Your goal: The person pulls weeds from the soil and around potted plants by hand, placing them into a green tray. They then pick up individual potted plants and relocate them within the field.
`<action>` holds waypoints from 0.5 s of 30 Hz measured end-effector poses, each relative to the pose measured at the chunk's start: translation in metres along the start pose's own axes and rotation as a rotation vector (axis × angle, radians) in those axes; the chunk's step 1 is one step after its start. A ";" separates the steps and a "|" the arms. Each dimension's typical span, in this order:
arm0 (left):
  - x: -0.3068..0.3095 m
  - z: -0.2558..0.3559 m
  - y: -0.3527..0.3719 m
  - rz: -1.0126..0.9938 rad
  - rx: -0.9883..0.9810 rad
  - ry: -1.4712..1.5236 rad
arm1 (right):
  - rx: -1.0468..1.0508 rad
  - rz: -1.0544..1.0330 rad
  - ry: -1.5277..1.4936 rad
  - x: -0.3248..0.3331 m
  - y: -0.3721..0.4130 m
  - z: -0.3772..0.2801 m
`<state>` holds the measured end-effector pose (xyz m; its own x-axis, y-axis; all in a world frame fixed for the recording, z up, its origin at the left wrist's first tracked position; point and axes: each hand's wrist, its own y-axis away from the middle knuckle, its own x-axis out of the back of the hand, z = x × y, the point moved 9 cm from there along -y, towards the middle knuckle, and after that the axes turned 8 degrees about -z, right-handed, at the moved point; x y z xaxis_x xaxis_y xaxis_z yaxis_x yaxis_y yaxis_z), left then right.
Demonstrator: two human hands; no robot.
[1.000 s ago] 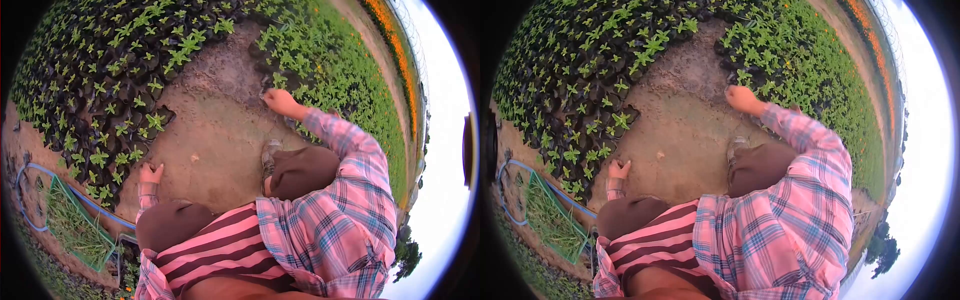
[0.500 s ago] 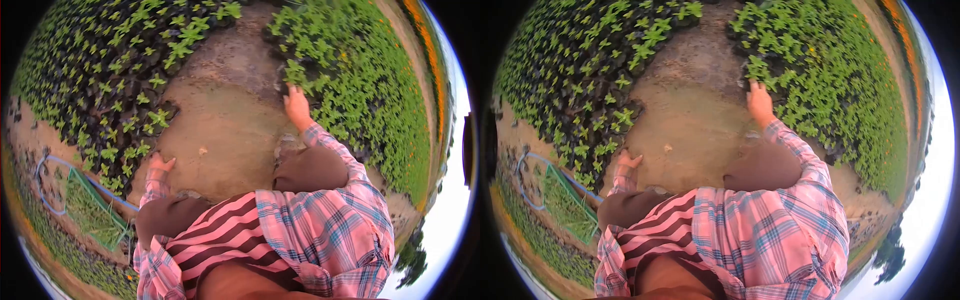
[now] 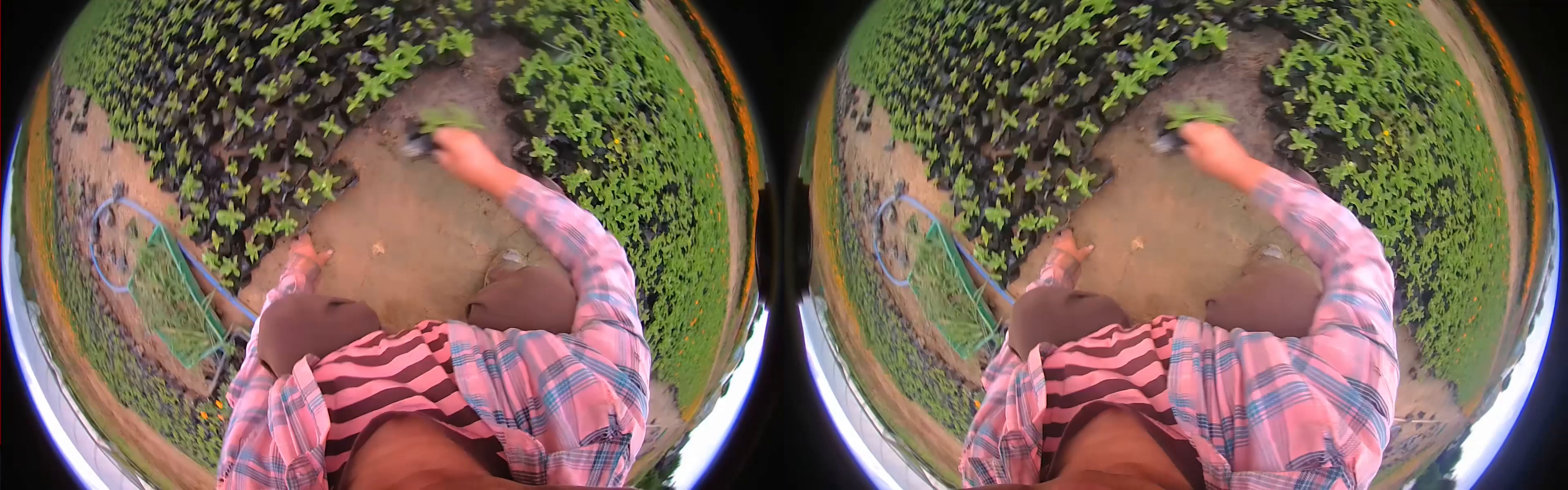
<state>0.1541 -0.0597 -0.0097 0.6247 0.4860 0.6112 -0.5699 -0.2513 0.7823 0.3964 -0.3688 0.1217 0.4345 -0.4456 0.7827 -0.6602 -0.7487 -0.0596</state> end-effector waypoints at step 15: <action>-0.017 -0.010 -0.021 -0.034 0.034 -0.046 | -0.684 0.534 0.261 0.066 0.103 0.112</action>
<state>0.1505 -0.0542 -0.0376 0.6677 0.4559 0.5885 -0.5300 -0.2640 0.8059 0.4260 -0.5299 0.0979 -0.1311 -0.4622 0.8770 -0.9902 0.0178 -0.1386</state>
